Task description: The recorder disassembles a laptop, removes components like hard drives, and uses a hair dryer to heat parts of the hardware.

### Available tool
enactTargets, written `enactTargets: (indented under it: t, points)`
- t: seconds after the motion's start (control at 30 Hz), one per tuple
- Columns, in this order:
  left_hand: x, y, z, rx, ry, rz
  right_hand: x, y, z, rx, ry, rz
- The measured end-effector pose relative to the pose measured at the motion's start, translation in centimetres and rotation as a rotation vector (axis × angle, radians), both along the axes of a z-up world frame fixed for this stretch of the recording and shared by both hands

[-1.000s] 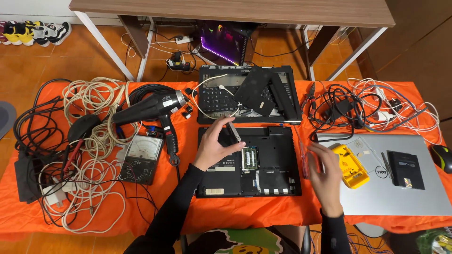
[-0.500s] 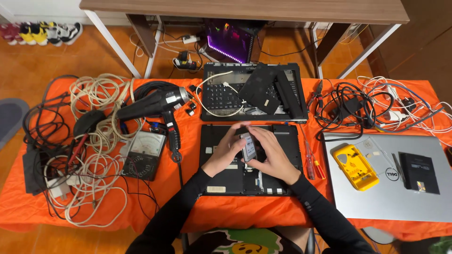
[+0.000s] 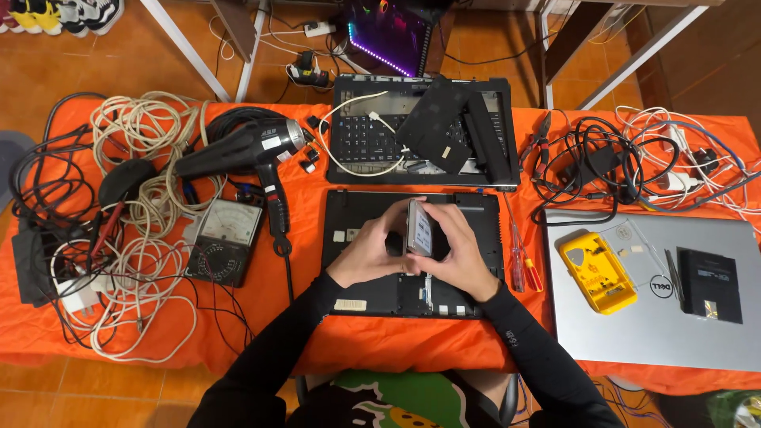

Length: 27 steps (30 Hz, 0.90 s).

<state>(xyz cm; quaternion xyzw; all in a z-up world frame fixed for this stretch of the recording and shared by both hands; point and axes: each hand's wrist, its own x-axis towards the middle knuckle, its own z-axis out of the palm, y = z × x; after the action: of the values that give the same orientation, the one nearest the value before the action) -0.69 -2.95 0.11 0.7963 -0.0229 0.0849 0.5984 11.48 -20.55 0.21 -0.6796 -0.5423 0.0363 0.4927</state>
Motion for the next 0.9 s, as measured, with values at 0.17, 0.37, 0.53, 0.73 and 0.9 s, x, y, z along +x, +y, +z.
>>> enactTargets:
  t: [0.17, 0.37, 0.53, 0.73, 0.9]
  points:
    - [-0.1, -0.2, 0.6, -0.032, -0.209, 0.08, -0.1, 0.1, -0.2, 0.002, 0.006, -0.038]
    - [0.3, 0.3, -1.3, -0.189, -0.189, 0.123, -0.2, 0.2, 0.7, -0.058, 0.085, 0.03]
    - [0.5, 1.1, -3.4, -0.555, -0.071, 0.163, -0.1, 0.4, 1.5, -0.123, -0.098, 0.09]
    - [0.4, 0.7, -2.1, -0.675, 0.014, 0.129, -0.1, 0.0, 0.2, -0.216, -0.071, -0.007]
    - [0.4, 0.4, -2.7, -0.585, 0.046, 0.013, 0.1, 0.3, 0.3, -0.066, -0.202, 0.094]
